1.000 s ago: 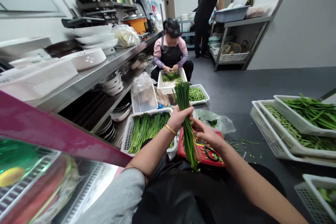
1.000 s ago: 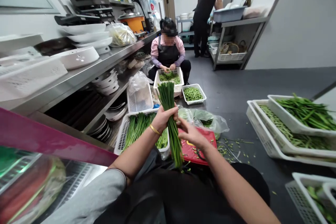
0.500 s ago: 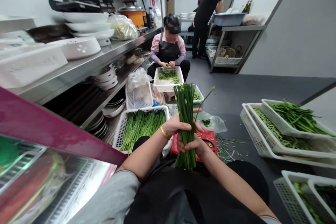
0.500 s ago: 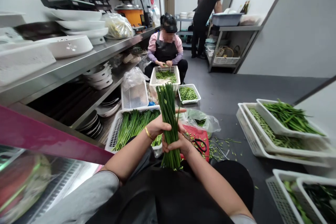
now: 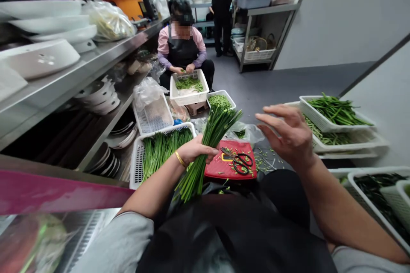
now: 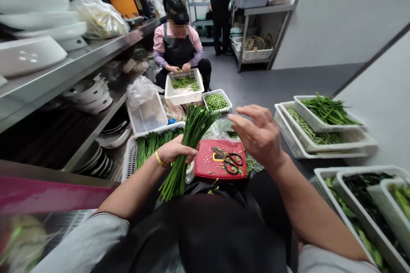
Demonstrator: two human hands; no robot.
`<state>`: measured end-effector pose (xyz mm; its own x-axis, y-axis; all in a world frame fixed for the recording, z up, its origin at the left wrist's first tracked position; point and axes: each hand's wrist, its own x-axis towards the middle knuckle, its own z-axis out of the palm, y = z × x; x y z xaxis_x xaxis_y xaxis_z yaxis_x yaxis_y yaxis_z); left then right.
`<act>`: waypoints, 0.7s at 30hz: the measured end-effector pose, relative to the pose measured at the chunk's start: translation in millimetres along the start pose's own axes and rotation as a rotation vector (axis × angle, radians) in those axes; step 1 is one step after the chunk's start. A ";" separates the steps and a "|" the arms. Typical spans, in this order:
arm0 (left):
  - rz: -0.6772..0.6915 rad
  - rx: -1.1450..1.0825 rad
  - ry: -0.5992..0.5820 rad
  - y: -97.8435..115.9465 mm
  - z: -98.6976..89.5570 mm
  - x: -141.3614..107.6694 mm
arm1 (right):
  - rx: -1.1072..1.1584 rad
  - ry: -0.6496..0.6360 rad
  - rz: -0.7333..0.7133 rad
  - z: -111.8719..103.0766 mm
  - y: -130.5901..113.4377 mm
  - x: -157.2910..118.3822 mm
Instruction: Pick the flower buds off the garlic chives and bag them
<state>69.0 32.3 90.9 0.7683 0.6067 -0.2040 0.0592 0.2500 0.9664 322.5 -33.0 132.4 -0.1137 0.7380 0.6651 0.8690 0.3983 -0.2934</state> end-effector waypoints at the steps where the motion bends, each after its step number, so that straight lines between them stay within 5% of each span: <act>1: -0.005 0.010 -0.029 0.1 2.2 1.5 | -0.025 -0.020 -0.053 -2.6 0.5 6.0; 7: -0.095 0.017 -0.099 -1.1 17.7 9.8 | -0.006 -0.184 -0.152 8.9 21.6 19.6; 15: -0.036 -0.089 0.157 -10.2 18.0 10.6 | 0.111 -0.271 -0.218 8.9 47.0 -10.0; 18: -0.034 -0.052 0.198 -13.2 20.1 13.8 | -0.082 -0.242 -0.233 19.9 44.3 -17.9; 21: -0.036 -0.051 0.211 -15.6 24.9 17.2 | -0.073 -0.074 -0.068 29.6 39.8 -20.1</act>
<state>97.2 20.0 76.3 0.6154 0.7401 -0.2712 0.0474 0.3086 0.9500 345.1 -15.8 87.0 -0.2066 0.7502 0.6282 0.8905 0.4102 -0.1970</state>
